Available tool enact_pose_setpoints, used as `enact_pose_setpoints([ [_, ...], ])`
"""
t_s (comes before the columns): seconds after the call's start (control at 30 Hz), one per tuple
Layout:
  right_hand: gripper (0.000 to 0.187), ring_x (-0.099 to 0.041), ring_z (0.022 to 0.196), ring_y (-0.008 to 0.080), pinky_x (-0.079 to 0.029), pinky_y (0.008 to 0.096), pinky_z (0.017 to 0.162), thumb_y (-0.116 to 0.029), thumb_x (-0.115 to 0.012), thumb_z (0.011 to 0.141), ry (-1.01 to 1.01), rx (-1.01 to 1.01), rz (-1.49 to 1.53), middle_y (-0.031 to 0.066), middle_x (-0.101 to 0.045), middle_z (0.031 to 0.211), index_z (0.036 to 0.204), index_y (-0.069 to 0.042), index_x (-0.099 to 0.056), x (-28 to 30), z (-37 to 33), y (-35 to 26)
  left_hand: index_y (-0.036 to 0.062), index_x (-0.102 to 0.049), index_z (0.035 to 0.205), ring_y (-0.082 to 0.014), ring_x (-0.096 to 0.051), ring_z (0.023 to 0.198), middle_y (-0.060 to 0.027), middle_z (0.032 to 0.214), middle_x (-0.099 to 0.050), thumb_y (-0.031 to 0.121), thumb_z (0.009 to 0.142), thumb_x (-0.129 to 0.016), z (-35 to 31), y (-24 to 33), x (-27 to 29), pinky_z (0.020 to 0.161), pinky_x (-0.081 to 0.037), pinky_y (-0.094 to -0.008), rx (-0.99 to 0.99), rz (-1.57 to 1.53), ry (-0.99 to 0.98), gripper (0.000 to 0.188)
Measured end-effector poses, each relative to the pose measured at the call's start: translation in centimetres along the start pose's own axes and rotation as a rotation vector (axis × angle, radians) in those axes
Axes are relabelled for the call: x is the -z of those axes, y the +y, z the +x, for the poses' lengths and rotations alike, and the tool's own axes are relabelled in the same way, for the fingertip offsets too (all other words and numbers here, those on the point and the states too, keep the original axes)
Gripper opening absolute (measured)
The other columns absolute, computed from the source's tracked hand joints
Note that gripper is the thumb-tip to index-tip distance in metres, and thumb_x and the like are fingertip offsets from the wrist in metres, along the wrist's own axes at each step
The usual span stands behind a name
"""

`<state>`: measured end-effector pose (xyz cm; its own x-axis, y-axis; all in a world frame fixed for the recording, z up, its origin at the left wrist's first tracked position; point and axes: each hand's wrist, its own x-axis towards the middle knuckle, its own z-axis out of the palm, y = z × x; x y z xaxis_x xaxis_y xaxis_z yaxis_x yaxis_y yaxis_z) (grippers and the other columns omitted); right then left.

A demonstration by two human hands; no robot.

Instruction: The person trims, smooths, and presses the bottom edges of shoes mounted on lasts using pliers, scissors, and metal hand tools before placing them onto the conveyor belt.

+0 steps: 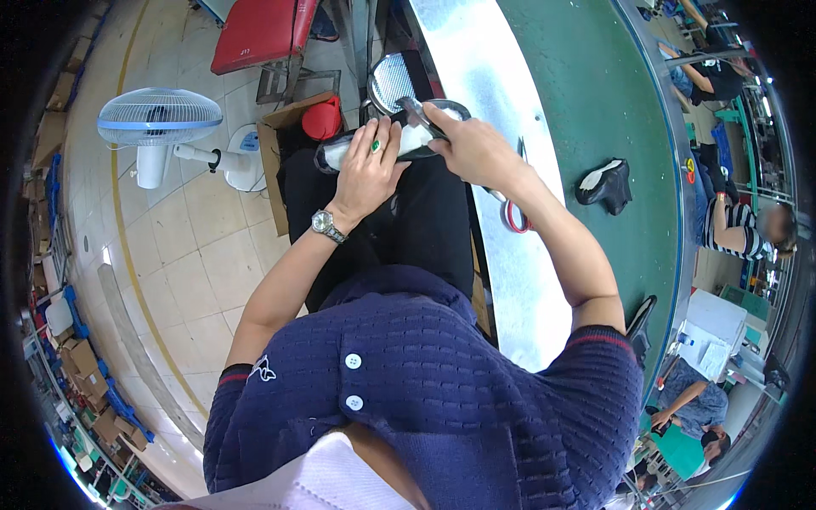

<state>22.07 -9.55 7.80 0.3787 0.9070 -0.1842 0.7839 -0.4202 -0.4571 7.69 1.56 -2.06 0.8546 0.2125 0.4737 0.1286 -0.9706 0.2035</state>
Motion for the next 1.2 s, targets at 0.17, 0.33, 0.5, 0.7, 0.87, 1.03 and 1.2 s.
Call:
enact_pose_setpoints([
  [0.17, 0.051, -0.059, 0.064, 0.0414, -0.045, 0.0469, 0.064, -0.016, -0.054, 0.084, 0.266, -0.207, 0.288, 0.0236, -0.059, 0.065, 0.132, -0.009, -0.037, -0.3, 0.0, -0.4, -0.0065, -0.047, 0.120, -0.0338, -0.046, 0.113, -0.0208, 0.121, -0.049, 0.022, 0.073, -0.067, 0.4, 0.8, 0.1, 0.097, -0.037, -0.0408, 0.005, -0.013, 0.030, 0.059],
  [0.33, 0.053, -0.062, 0.054, 0.0282, -0.048, 0.0410, 0.061, -0.017, -0.053, 0.086, -0.067, -0.133, 0.107, 0.0195, -0.061, 0.063, 0.134, -0.004, -0.033, 1.0, 0.3, -1.0, -0.0072, -0.046, 0.120, -0.0337, -0.046, 0.114, -0.0210, 0.121, -0.049, 0.020, 0.072, -0.068, -0.1, 0.3, 0.1, 0.098, -0.037, -0.0409, 0.040, -0.022, 0.039, 0.060],
  [0.5, 0.052, -0.058, 0.064, 0.0447, -0.044, 0.0489, 0.059, -0.018, -0.053, 0.086, 0.088, -0.080, -0.097, 0.0273, -0.059, 0.070, 0.134, -0.011, -0.036, -1.9, -0.2, 0.6, -0.0080, -0.046, 0.120, -0.0348, -0.046, 0.114, -0.0214, 0.120, -0.048, 0.019, 0.071, -0.069, 0.5, 1.0, -0.1, 0.097, -0.037, -0.0410, 0.029, -0.046, 0.053, 0.061],
  [0.7, 0.053, -0.059, 0.062, 0.0413, -0.045, 0.0496, 0.058, -0.017, -0.052, 0.086, 0.121, 0.036, -0.046, 0.0237, -0.059, 0.065, 0.135, -0.012, -0.033, -0.5, -0.3, -1.7, -0.0087, -0.048, 0.117, -0.0360, -0.046, 0.113, -0.0210, 0.112, -0.051, 0.018, 0.070, -0.069, 0.4, 1.1, 0.0, 0.097, -0.038, -0.0415, 0.083, -0.060, 0.072, 0.058],
  [0.87, 0.058, -0.060, 0.059, 0.0389, -0.046, 0.0478, 0.057, -0.015, -0.052, 0.085, 0.031, 0.003, -0.291, 0.0208, -0.059, 0.062, 0.138, -0.016, -0.027, -1.6, 0.2, -0.9, -0.0079, -0.049, 0.115, -0.0356, -0.046, 0.114, -0.0210, 0.112, -0.051, 0.017, 0.070, -0.069, 0.4, 0.9, -0.8, 0.097, -0.037, -0.0416, 0.074, -0.031, 0.086, 0.055],
  [1.03, 0.057, -0.060, 0.058, 0.0398, -0.046, 0.0482, 0.058, -0.013, -0.052, 0.085, 0.192, -0.069, -0.128, 0.0217, -0.059, 0.061, 0.137, -0.016, -0.029, -1.4, -0.4, -3.8, -0.0059, -0.047, 0.113, -0.0351, -0.047, 0.111, -0.0203, 0.113, -0.050, 0.013, 0.067, -0.071, 0.4, 1.3, -0.4, 0.095, -0.039, -0.0406, 0.103, -0.049, 0.146, 0.055],
  [1.2, 0.059, -0.059, 0.058, 0.0410, -0.046, 0.0487, 0.056, -0.012, -0.052, 0.085, -0.015, 0.013, -0.305, 0.0244, -0.059, 0.065, 0.138, -0.016, -0.027, -1.6, 0.3, -1.9, -0.0079, -0.044, 0.117, -0.0312, -0.047, 0.105, -0.0174, 0.107, -0.050, 0.009, 0.060, -0.074, 1.5, 0.2, 3.1, 0.094, -0.037, -0.0398, 0.281, -0.078, -0.084, 0.066],
])
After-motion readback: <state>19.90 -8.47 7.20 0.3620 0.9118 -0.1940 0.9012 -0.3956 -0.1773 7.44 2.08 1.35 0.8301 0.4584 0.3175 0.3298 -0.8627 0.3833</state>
